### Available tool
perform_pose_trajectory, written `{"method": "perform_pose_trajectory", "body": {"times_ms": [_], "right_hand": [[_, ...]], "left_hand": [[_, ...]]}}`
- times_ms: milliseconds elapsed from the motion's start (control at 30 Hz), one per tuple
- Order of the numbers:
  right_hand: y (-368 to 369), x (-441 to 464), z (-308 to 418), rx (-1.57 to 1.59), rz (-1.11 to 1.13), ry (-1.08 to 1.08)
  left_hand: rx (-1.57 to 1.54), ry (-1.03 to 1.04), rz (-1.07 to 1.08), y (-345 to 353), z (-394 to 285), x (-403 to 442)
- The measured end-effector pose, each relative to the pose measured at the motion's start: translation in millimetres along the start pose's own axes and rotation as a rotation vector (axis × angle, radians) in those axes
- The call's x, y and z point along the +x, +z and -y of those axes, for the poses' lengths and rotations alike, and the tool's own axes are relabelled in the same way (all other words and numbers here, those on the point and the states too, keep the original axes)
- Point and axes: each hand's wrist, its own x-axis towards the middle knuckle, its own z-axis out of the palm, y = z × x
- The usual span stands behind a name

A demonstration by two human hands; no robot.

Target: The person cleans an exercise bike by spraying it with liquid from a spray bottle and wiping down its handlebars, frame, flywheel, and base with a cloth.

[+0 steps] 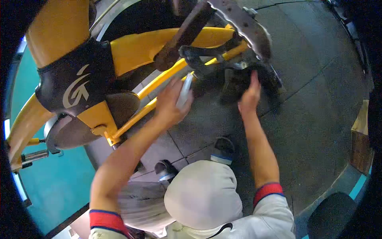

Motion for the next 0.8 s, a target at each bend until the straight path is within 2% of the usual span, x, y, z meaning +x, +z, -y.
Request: {"method": "perform_pose_trajectory", "body": {"times_ms": [33, 67, 167, 200, 233, 367, 433, 467, 500, 533, 567, 600, 633, 667, 700, 800], "right_hand": [[22.7, 32.2, -13.1, -0.135, 0.122, -0.192], [65.9, 60.3, 5.3, -0.038, 0.163, -0.588], [146.4, 76.1, 58.1, -0.292, 0.087, -0.692], [163.1, 61.2, 64.7, -0.335, 0.059, -0.714], [173.1, 41.2, 64.1, -0.36, 0.043, -0.745], [179.2, -30.2, 41.1, -0.425, 0.08, -0.864], [170.5, -26.5, 27.0, -0.415, 0.09, -0.79], [166.8, -19.0, 17.6, -0.353, 0.063, -0.699], [164.0, -9.9, 1.2, -0.22, 0.017, -0.582], [164.3, -4.6, -21.8, 0.065, -0.026, -0.508], [160.5, -14.6, -12.2, 0.192, -0.056, -0.352], [156.6, -24.8, -1.3, 0.33, -0.102, -0.202], [139.5, -66.4, 36.6, 0.308, -0.138, 0.025], [130.9, -108.0, 59.0, 0.108, -0.09, 0.014], [125.9, -142.1, 63.5, 0.003, -0.03, -0.089], [145.4, -170.0, 72.6, -0.025, 0.187, -0.727]], "left_hand": [[0.02, 0.029, 0.032, -31.9, -9.0, -14.9], [0.035, -0.001, 0.103, -59.7, -14.8, -29.3], [0.052, -0.158, 0.231, -137.4, -38.5, -72.2], [0.085, -0.203, 0.174, -153.4, -48.7, -84.0], [0.113, -0.247, 0.115, -166.1, -56.9, -94.6], [0.129, -0.357, 0.152, -189.9, -64.3, -118.6], [0.083, -0.418, 0.135, -181.7, -67.6, -126.3], [0.033, -0.376, 0.12, -180.5, -66.3, -126.5], [-0.022, -0.341, 0.103, -180.1, -65.6, -126.8], [-0.078, -0.311, 0.081, -181.0, -66.0, -128.1], [-0.133, -0.278, 0.055, -183.0, -68.8, -128.8], [-0.158, -0.438, 0.082, -191.8, -79.2, -127.8], [-0.175, -0.384, 0.063, -195.9, -75.8, -130.5], [-0.191, -0.335, 0.045, -199.4, -71.9, -134.2], [-0.206, -0.288, 0.032, -202.2, -67.7, -138.3], [-0.195, -0.258, 0.021, -209.0, -58.4, -156.1]]}}
